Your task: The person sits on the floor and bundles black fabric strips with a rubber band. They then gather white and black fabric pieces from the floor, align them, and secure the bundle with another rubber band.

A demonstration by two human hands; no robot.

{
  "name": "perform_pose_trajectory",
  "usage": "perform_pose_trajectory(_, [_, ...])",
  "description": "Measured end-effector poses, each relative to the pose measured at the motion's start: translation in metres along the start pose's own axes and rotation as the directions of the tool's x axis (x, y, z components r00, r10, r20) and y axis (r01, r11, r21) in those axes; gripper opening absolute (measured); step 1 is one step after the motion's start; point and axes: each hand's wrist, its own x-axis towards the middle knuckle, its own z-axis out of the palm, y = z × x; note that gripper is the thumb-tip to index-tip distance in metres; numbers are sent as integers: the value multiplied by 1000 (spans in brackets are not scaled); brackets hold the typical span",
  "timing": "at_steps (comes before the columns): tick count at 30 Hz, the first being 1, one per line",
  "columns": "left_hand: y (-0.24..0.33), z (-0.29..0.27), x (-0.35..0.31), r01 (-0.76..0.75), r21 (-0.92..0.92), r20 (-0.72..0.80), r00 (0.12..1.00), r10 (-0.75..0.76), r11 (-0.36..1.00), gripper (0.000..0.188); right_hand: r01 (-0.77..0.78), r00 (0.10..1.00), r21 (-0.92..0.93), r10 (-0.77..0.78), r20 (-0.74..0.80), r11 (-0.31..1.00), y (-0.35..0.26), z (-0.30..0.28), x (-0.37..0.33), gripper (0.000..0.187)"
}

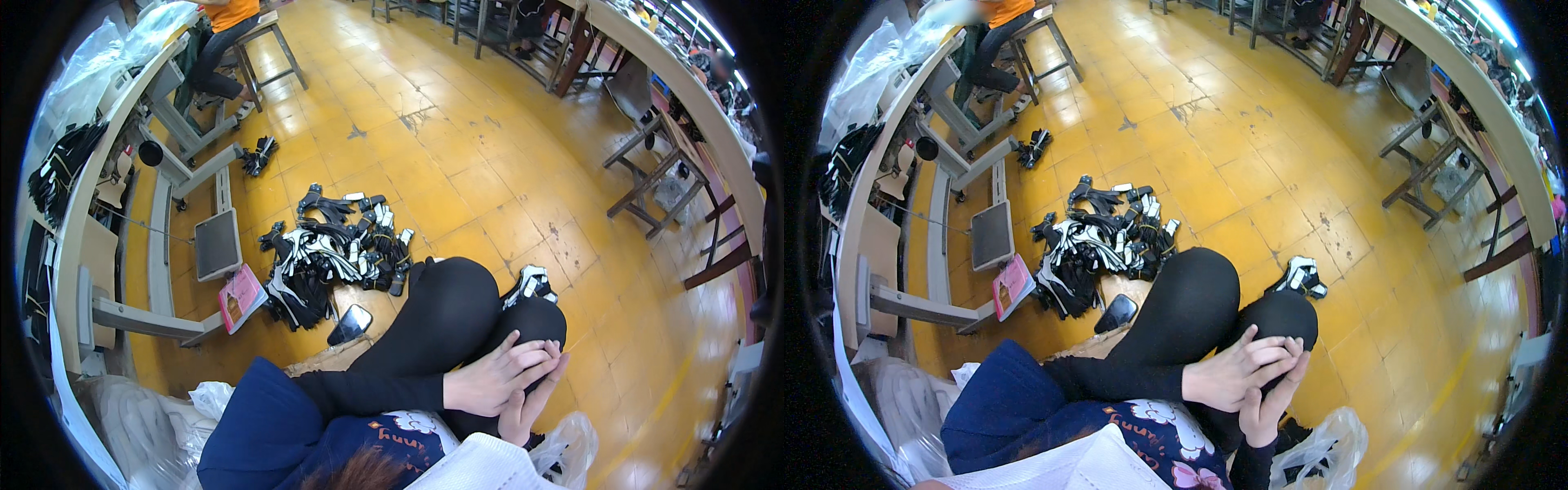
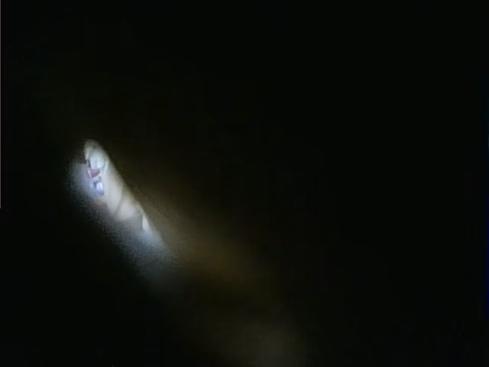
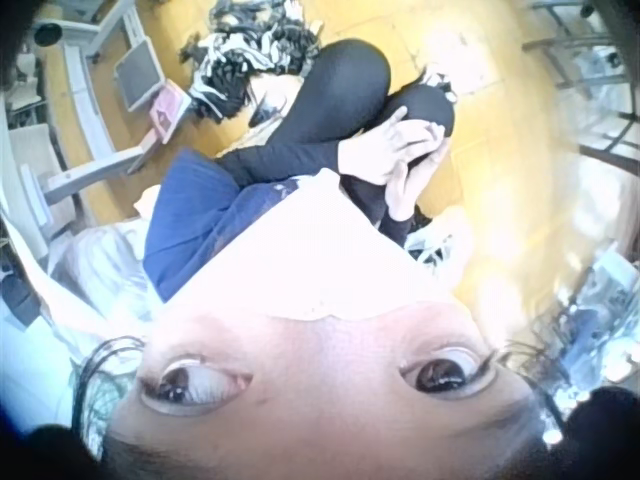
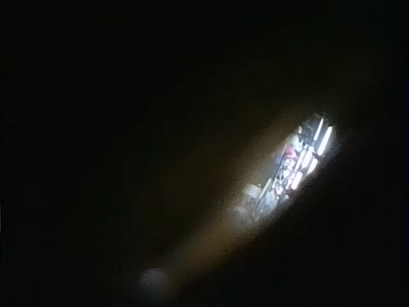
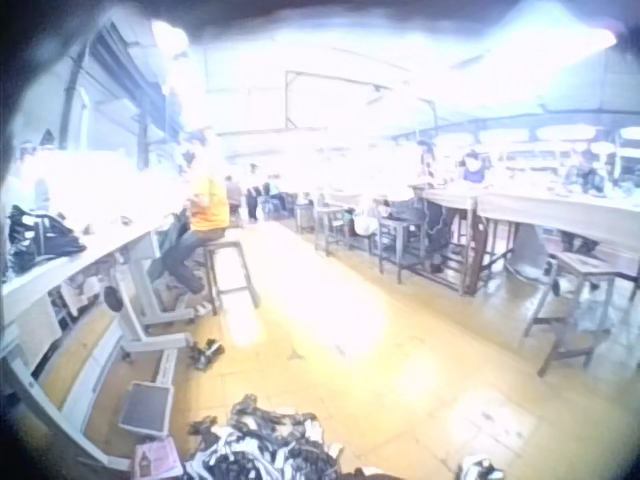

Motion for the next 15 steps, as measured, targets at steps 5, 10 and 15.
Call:
perform_pose_trajectory(5, [-3, -27, 20, 14, 6, 153, 988, -15, 1000, 65, -26, 997, -68, 31, 65, 997, -2, -9, 12, 80])
perform_pose_trajectory(10, [-2, -43, 20, 67, -83, 71, 996, -61, 994, 77, 29, 990, 306, 14, -137, 952, 3, -15, 11, 94])
perform_pose_trajectory(15, [3, -30, 16, 115, -138, 116, 988, -99, 984, 82, -16, 984, 163, 45, -174, 986, -5, -9, 6, 98])
